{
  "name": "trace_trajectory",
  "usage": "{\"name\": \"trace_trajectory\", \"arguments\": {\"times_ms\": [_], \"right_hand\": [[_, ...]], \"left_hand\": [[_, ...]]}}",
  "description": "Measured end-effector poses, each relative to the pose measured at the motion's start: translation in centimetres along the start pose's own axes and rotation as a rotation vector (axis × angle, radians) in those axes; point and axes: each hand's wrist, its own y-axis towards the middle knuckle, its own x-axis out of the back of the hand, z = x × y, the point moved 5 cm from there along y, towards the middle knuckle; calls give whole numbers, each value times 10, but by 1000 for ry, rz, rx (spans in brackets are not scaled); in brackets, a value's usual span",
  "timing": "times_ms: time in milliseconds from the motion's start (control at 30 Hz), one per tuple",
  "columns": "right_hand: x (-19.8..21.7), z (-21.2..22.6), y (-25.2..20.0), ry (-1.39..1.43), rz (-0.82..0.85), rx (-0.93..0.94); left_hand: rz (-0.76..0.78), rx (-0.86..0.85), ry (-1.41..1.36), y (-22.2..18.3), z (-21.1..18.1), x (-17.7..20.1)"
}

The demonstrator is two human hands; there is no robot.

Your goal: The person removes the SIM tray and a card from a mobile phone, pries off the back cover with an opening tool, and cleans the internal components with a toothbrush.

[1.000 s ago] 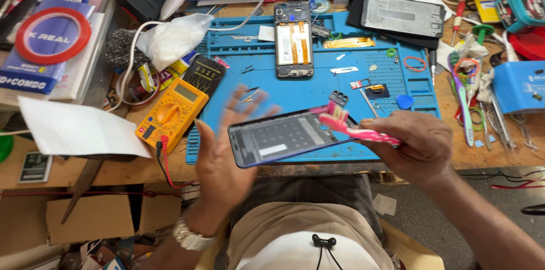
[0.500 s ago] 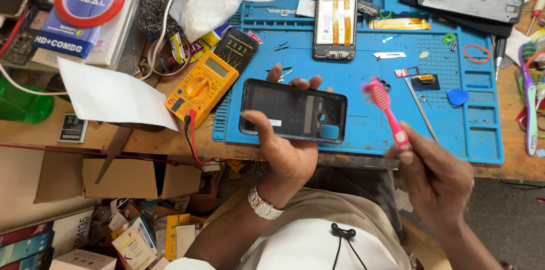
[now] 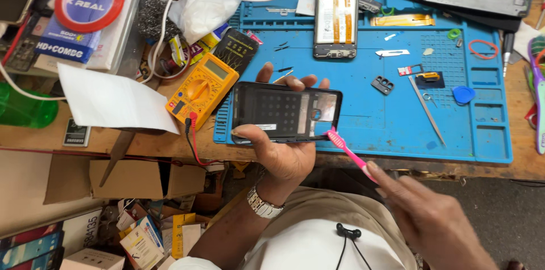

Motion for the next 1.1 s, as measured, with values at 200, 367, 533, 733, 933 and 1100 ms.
{"name": "trace_trajectory", "arguments": {"times_ms": [200, 367, 533, 733, 933, 1100], "right_hand": [[-3, 4, -2, 296, -118, -61], [-15, 5, -4, 309, -29, -86], [13, -1, -2, 278, -120, 170], [95, -51, 15, -370, -506, -290], [86, -22, 33, -457, -586, -128], [13, 8, 44, 67, -296, -119]], "left_hand": [[110, -9, -34, 0, -1, -5], [159, 12, -105, 1, -3, -4], [116, -61, -30, 3, -19, 0], [-181, -139, 326, 12, -31, 18], [-178, -19, 402, -12, -15, 16], [-37, -59, 164, -43, -6, 3]]}}
